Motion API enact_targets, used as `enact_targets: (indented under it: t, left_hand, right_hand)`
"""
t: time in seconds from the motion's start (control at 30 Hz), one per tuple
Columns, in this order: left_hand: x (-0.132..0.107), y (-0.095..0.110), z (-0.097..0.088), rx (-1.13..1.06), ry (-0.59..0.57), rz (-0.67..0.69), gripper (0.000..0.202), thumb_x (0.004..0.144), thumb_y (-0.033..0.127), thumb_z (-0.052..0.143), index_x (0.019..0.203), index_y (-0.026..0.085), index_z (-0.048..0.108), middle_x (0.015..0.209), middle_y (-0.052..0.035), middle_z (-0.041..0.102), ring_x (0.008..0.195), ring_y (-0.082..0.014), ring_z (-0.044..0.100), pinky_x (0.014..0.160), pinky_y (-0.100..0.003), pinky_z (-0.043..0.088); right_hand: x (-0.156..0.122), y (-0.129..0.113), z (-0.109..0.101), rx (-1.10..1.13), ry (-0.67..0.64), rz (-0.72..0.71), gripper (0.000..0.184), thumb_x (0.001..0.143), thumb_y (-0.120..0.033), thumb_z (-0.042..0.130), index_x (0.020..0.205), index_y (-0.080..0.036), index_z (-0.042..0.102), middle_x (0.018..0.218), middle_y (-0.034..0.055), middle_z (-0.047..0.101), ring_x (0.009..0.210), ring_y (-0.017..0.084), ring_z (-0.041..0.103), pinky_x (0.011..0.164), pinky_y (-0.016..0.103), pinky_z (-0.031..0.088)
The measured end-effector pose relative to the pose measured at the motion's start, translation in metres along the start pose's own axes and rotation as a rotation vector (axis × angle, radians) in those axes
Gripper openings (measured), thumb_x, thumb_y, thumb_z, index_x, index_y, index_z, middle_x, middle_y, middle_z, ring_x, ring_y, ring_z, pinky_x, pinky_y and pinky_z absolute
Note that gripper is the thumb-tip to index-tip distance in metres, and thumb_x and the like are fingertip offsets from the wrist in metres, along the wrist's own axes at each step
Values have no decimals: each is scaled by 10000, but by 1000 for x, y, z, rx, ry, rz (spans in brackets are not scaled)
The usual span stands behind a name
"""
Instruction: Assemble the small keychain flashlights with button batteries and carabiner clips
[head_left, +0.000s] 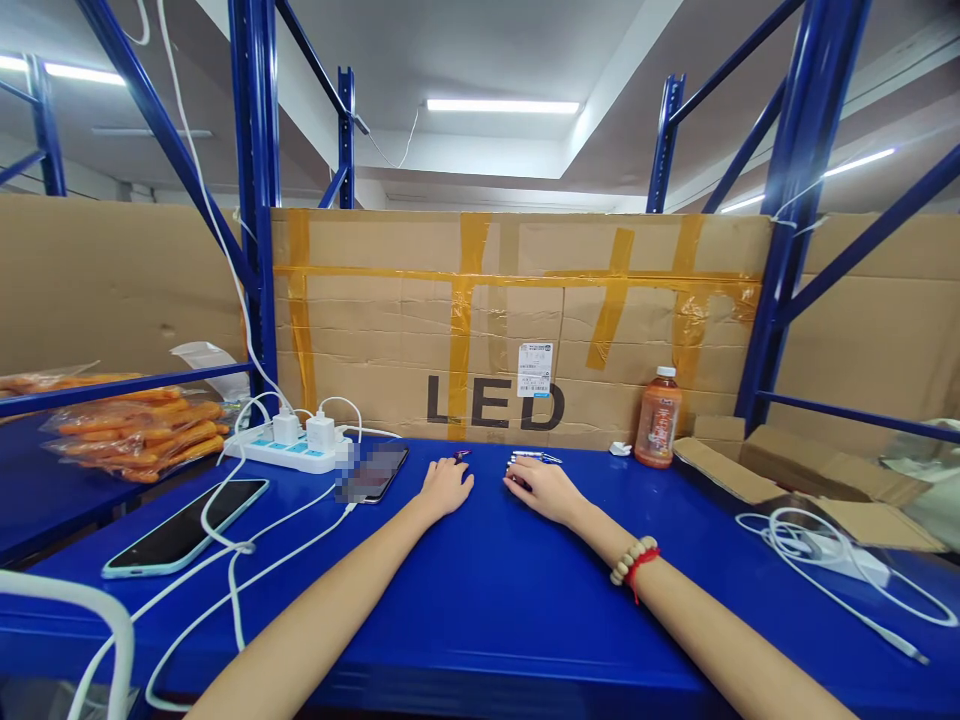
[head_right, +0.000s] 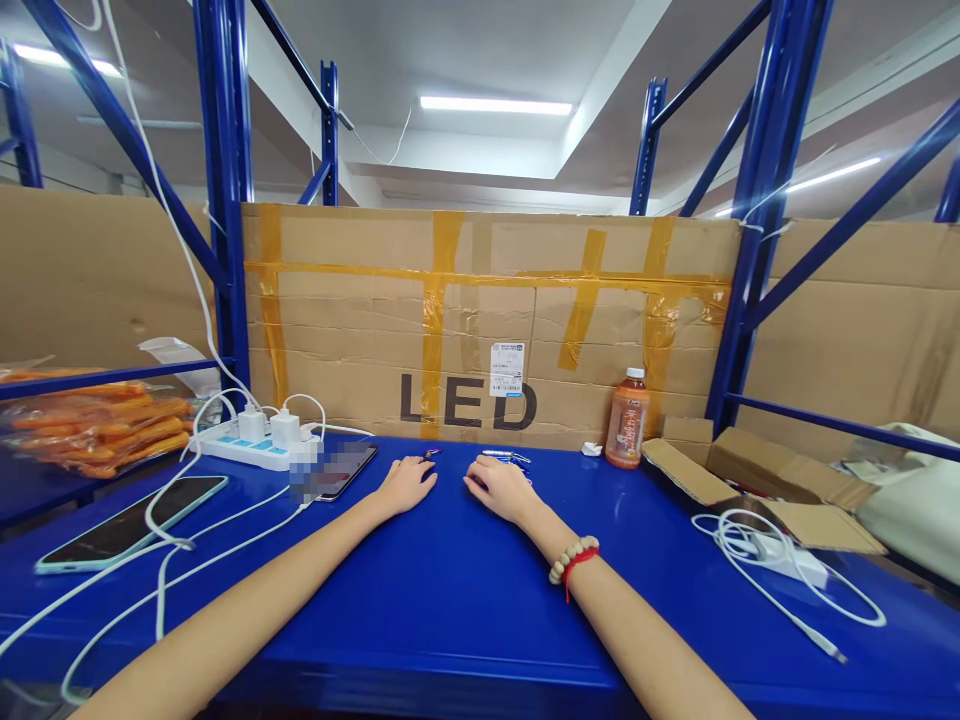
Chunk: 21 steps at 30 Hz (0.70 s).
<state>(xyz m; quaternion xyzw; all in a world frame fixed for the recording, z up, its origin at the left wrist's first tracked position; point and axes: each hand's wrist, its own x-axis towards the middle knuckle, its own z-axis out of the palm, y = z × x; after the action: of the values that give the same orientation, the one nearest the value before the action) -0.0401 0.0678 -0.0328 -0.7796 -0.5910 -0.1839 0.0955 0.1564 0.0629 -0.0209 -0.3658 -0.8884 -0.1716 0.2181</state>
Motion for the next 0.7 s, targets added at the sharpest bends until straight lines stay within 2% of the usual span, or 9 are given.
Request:
enact_targets:
  t: [0.17,0.47,0.57,0.7]
  left_hand:
    - [1,2,-4,-1,2,47,257,871,297,506,1070,141,553,1093,-76,574,967,-192,566,837,-412,471]
    - [-3,9,-10,-13,77,83,231,874,276,498,1048,133,549,1049,-65,578,938,-185,565,830,-402,458]
    - [-4,11,-12,-18,115,111,193,888,150,422,1053,147,523,1050,-65,562,927,-180,552,813,-364,442]
    - [-5,14,-15,-13,183,190,329,845,12,307,1030,193,509,1045,-64,546,942,-182,527,802,-323,416]
  right_hand:
    - [0,-1,-2,6,-3,5,188,893,-233,417,829,-181,586,847,44,599,770,150,568,640,232,412]
    - [0,-2,-6,21,-23,15,117,856,-197,470,850,-183,586,847,31,598,753,141,572,621,223,411]
    - [0,0,-3,24,-20,15,136,855,-210,477,939,-182,582,890,39,600,799,152,579,665,236,436]
    - [-1,3,1,13,14,27,343,843,-280,520,1157,-145,502,1058,105,560,962,221,544,804,333,449]
